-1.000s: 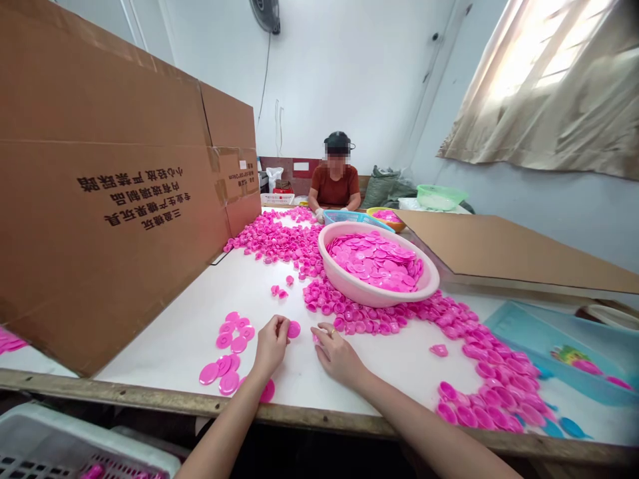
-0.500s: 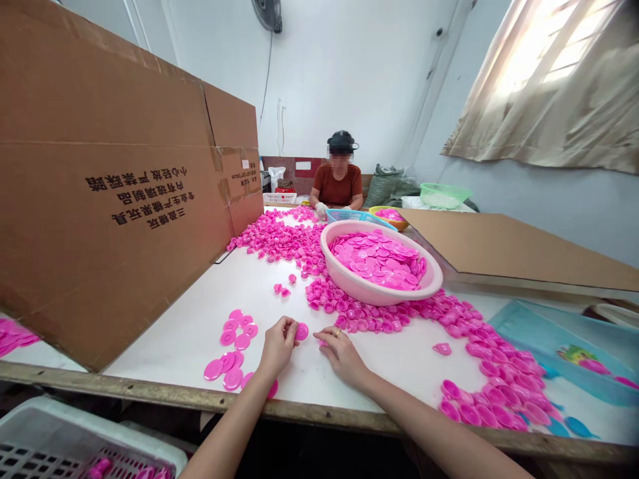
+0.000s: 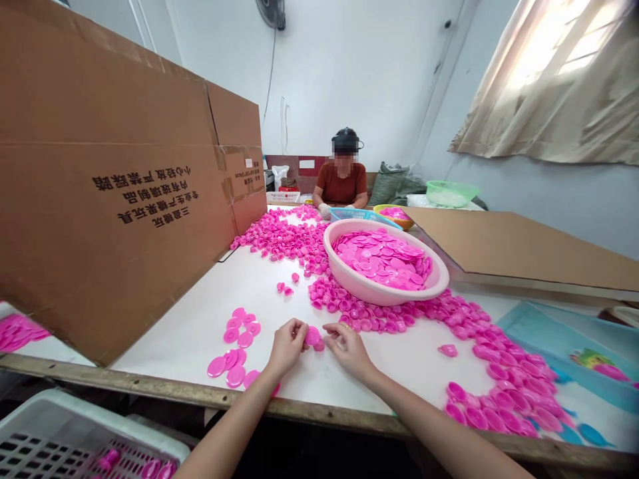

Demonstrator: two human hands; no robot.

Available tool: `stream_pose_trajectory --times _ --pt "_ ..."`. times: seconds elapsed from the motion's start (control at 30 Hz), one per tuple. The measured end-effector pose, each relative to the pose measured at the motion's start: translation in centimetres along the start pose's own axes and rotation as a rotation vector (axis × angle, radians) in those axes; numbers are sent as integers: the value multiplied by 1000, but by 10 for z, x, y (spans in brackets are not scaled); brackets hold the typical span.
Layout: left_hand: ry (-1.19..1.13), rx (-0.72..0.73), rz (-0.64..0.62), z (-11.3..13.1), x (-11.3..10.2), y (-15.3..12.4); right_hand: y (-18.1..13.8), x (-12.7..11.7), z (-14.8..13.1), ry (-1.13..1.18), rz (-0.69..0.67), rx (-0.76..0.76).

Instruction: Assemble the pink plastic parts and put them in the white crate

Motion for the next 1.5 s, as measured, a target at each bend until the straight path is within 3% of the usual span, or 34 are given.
stream_pose_trajectory --times 0.23,0.33,0.43,0.6,0.77,0.93,1.17,1.33,1.43,1.5 --pt "403 56 -101 -1 18 9 19 20 34 119 -172 342" --pt "570 85 -180 -3 23 7 18 28 44 176 -318 524" --pt "641 105 -249 -3 27 6 13 32 44 271 -457 704" --pt "602 39 -342 -4 30 24 17 31 37 291 -468 805" --pt "727 173 -123 17 37 50 21 34 37 220 -538 877" --pt "810 156 -106 9 51 46 21 35 38 262 -601 865" --pt "764 105 -79 5 43 46 20 36 48 301 -581 793" --pt "754 54 -244 9 51 40 13 42 33 260 -522 650" --pt "763 69 -237 22 17 24 10 45 17 191 -511 499" --pt "811 37 -190 31 -37 1 16 31 7 50 -387 326"
Point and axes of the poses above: each hand's wrist, its own y-axis towards the middle knuckle, its own x-axis out of the palm, z = x × y, the point moved 7 cm from there along y, towards the middle knuckle, and after that the axes turned 12 degrees about x, right-handed, at the moved point
